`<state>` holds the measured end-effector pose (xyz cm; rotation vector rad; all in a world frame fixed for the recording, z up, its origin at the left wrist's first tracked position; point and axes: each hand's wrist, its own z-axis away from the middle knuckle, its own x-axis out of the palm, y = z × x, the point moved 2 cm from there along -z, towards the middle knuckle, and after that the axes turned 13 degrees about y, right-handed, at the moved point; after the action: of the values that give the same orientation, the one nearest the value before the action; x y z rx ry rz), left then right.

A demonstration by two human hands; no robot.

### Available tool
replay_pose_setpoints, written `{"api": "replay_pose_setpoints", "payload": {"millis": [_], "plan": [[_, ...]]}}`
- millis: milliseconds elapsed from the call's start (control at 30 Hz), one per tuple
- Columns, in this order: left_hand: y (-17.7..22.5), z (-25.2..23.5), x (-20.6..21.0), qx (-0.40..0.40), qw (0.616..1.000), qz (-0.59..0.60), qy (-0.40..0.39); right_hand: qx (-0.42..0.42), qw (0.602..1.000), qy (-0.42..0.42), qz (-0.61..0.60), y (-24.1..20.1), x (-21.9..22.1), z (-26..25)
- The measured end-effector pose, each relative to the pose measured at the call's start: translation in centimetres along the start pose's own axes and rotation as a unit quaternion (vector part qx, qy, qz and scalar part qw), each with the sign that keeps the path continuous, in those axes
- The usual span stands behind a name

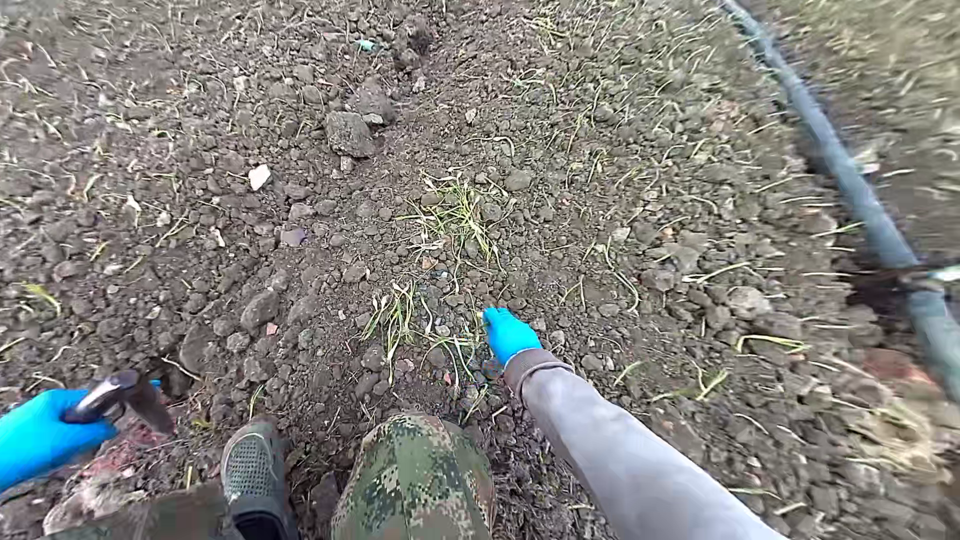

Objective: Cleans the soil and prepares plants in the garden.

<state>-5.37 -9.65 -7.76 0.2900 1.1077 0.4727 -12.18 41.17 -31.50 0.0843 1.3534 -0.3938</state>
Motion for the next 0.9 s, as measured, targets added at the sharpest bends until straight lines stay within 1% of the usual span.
{"api": "replay_pose_setpoints", "payload": {"millis": [33,67,100,133,167,200,267,367,433,467,533,600,633,667,733,800,867,900], "plan": [[-2.1,-2.2,0.7,0.081,0.996,-0.009,-0.028,0.001,1.000,0.007,0.007,0.2,-0.6,-0.3],[-0.7,-3.1,1.9,-0.024,0.997,-0.068,-0.038,0.001,1.000,0.011,0.013,0.2,-1.1,-0.5],[0.1,-4.7,3.2,-0.095,0.990,-0.094,-0.055,-0.002,1.000,0.014,0.019,0.2,-1.5,-0.6],[-1.2,-7.0,4.0,-0.049,0.993,-0.082,-0.067,-0.002,1.000,0.018,0.024,0.2,-1.7,-0.6],[-3.4,-10.0,5.2,0.036,0.998,-0.031,-0.053,0.002,0.999,0.020,0.030,0.3,-1.5,-0.7],[-4.0,-12.4,6.5,0.068,0.995,0.026,-0.066,0.008,0.999,0.019,0.036,0.5,-1.0,-0.8],[-2.8,-14.8,9.4,0.093,0.986,0.084,-0.113,0.014,0.999,-0.010,0.051,1.2,0.9,-0.1],[0.0,-17.2,13.9,0.137,0.963,0.171,-0.154,0.012,0.995,-0.080,0.066,1.3,3.5,-0.3],[1.0,-18.1,18.2,0.147,0.941,0.246,-0.183,0.000,0.988,-0.135,0.073,1.3,5.8,-0.7],[1.1,-18.4,20.6,0.150,0.928,0.269,-0.211,-0.003,0.985,-0.156,0.076,1.3,7.1,-1.3],[0.7,-19.0,25.8,0.160,0.914,0.252,-0.276,0.004,0.980,-0.180,0.083,1.2,9.7,-3.2],[-0.2,-19.0,30.5,0.164,0.917,0.195,-0.307,0.014,0.974,-0.198,0.106,1.4,12.4,-5.8],[-0.8,-18.6,32.0,0.168,0.915,0.172,-0.323,0.021,0.972,-0.205,0.113,1.5,13.8,-6.8],[-1.5,-18.2,32.7,0.175,0.911,0.149,-0.342,0.028,0.973,-0.202,0.109,1.5,14.9,-7.3],[-2.5,-17.4,32.9,0.181,0.903,0.126,-0.369,0.040,0.981,-0.179,0.070,1.6,16.1,-6.7],[-2.4,-18.1,32.1,0.170,0.899,0.122,-0.385,0.042,0.979,-0.190,0.053,1.5,15.6,-6.1],[-1.8,-18.9,31.4,0.160,0.898,0.115,-0.394,0.033,0.971,-0.229,0.068,1.1,14.0,-5.5],[-1.5,-19.1,31.2,0.162,0.895,0.105,-0.401,0.026,0.970,-0.234,0.063,0.5,12.8,-5.1]]}}
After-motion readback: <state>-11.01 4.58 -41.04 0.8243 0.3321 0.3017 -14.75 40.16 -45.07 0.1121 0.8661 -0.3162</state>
